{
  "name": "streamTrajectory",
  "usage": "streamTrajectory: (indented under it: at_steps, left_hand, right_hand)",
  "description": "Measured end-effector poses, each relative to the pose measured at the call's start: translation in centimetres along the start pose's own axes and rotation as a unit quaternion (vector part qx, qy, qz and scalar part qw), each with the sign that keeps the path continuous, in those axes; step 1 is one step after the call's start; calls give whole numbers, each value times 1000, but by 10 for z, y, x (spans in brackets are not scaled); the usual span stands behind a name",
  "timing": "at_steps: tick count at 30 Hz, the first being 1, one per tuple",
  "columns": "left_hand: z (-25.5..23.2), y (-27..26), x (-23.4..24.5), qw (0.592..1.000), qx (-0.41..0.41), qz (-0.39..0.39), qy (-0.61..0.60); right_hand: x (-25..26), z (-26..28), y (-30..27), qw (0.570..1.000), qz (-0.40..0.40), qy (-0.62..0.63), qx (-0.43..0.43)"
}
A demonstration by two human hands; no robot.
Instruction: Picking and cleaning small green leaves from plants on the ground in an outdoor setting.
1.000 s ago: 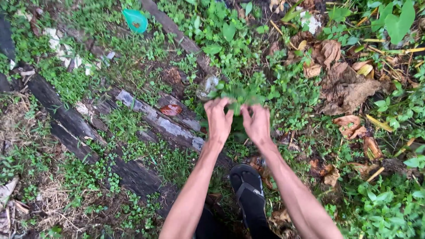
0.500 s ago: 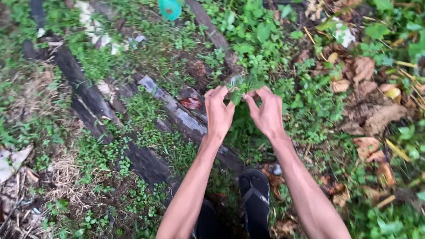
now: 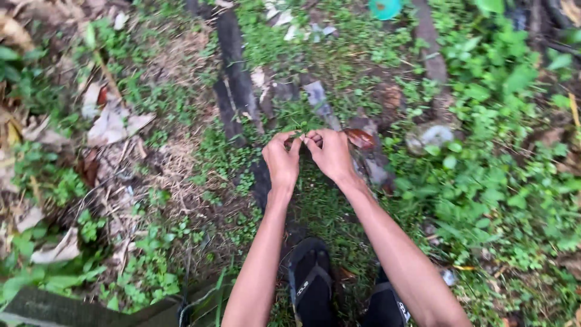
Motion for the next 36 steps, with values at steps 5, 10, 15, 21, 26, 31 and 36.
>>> streamTrajectory:
  at_steps: [5,10,15,21,26,31,36]
  left_hand:
    - [8,9,7,990,108,37,84]
    - [9,17,-9,981,150,55,109]
    - [26,15,-23,982,115,30,145]
    - [3,5,-9,986,125,9,109]
    - [-15,-4,2,991,101,8,92]
    - [-48,-17,-4,996,55,15,68]
    - [-69,-42,-42,998,-50,43,-17]
  right_hand:
    - [-30,-8,3,999,41,-13,-31]
    - [-27,-21,12,996,39,-82,-15]
    - [-21,-27,18,990,25,-137,-21]
    - [-21,-29,16,992,-4,-128,-21]
    - [-3,-9,12,986,7,-155,-61]
    - [26,-16,3,990,-26,-135,-29]
    - [98,-7,-14,988,-92,-115,-34]
Point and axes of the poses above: each hand's wrist, its own y-axis towards the middle knuckle, its own x-axis out of the back of the hand, z = x × y, the point moved 1 cm from there along y, towards the middle knuckle, and after that the axes turned 10 degrees about -z, right-handed, at the moved point
